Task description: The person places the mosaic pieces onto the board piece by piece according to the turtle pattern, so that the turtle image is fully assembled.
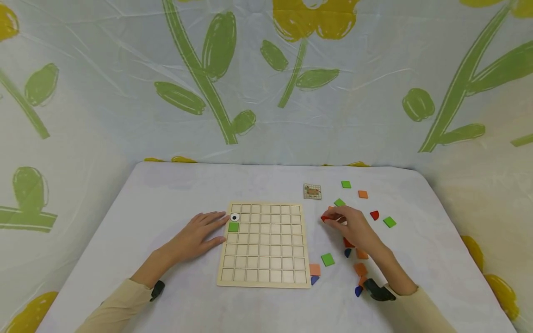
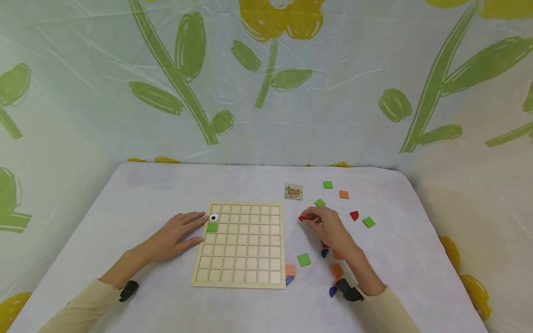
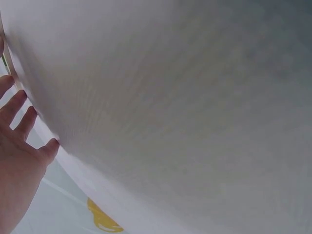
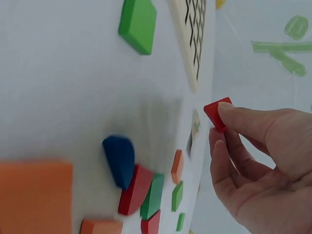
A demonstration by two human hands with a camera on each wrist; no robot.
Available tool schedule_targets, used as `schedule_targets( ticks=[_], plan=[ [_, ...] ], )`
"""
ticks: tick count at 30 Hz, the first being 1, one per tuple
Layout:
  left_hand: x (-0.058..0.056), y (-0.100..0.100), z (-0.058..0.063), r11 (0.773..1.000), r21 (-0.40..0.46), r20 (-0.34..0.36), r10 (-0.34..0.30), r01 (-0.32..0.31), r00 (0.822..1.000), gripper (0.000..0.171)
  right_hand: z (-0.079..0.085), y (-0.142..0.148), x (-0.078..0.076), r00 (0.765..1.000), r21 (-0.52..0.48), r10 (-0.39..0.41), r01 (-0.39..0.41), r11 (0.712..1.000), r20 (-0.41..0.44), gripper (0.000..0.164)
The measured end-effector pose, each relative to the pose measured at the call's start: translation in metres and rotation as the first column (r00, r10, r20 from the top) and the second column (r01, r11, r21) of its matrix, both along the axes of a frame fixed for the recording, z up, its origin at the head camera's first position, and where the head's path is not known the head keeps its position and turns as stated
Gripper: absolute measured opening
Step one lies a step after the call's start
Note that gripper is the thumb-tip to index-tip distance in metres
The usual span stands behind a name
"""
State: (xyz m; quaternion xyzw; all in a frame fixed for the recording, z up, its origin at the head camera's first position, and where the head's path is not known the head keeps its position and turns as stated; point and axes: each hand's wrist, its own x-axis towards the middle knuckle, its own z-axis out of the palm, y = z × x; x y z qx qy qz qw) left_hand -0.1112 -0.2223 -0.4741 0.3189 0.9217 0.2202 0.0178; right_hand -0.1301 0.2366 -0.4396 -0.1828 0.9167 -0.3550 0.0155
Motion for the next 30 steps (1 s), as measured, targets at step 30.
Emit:
schedule_targets(
  ticks=[30],
  plan=[
    [-0.003,-0.002,-0.003,1.0,-0.007,0.021,0.008,-0.008,1.0,0.064,-0.01,-0.098,-0.034,0.995,-0.254,0.029,-0.003,0.967,0.097,0.018]
  ],
)
